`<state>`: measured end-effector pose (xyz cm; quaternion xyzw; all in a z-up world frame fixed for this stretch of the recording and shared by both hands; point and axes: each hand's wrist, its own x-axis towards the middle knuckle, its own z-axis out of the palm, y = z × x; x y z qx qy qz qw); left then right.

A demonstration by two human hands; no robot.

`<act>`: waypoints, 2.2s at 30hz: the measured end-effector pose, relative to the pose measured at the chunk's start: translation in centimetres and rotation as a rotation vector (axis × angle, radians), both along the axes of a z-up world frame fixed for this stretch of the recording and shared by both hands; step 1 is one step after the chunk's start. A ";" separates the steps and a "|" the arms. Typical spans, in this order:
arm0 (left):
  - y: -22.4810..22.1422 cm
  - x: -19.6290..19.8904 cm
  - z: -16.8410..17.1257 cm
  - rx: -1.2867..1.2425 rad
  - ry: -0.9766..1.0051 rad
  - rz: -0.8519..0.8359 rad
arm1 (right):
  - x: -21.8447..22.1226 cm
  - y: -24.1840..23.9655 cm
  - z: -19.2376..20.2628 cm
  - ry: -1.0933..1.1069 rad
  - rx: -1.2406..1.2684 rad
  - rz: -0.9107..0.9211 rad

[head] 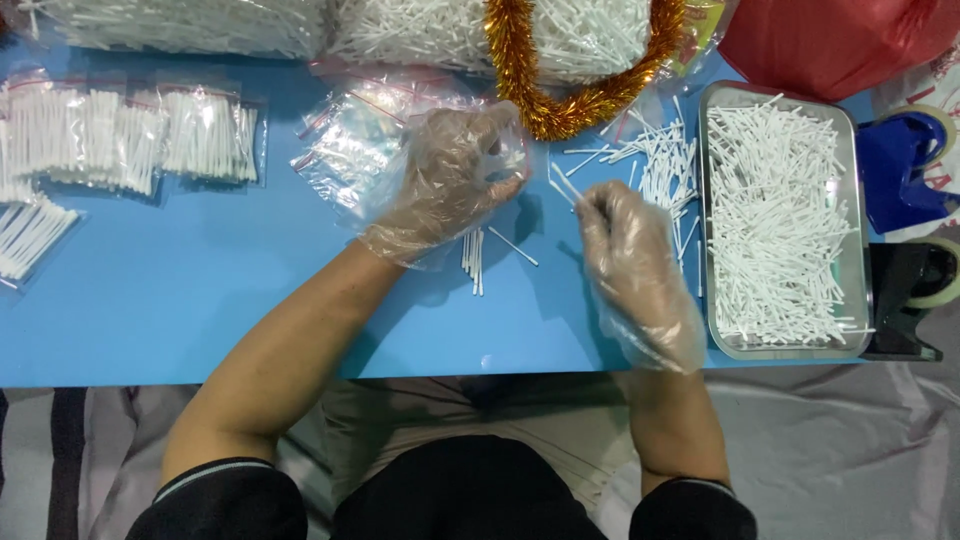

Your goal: The person, wearing gloves, gathers several white cotton swabs from a container and places them into a small transparent plastic bag on a blue workspace.

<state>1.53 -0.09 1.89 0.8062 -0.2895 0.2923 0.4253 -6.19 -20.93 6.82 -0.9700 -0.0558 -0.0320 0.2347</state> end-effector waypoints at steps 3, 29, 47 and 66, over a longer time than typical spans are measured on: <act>-0.1 -0.4 -1.3 0.070 0.014 -0.005 | 1.2 0.3 1.9 -0.020 0.019 0.065; -0.3 0.0 -1.4 -0.135 0.084 -0.034 | 1.2 2.6 -0.3 -0.386 0.151 0.250; 0.0 0.2 -2.7 -0.190 -0.070 -0.014 | -4.0 7.3 -4.8 -0.352 -0.203 0.144; -0.6 -0.1 -1.1 0.118 0.251 -0.031 | -0.1 0.5 0.8 0.032 0.057 -0.022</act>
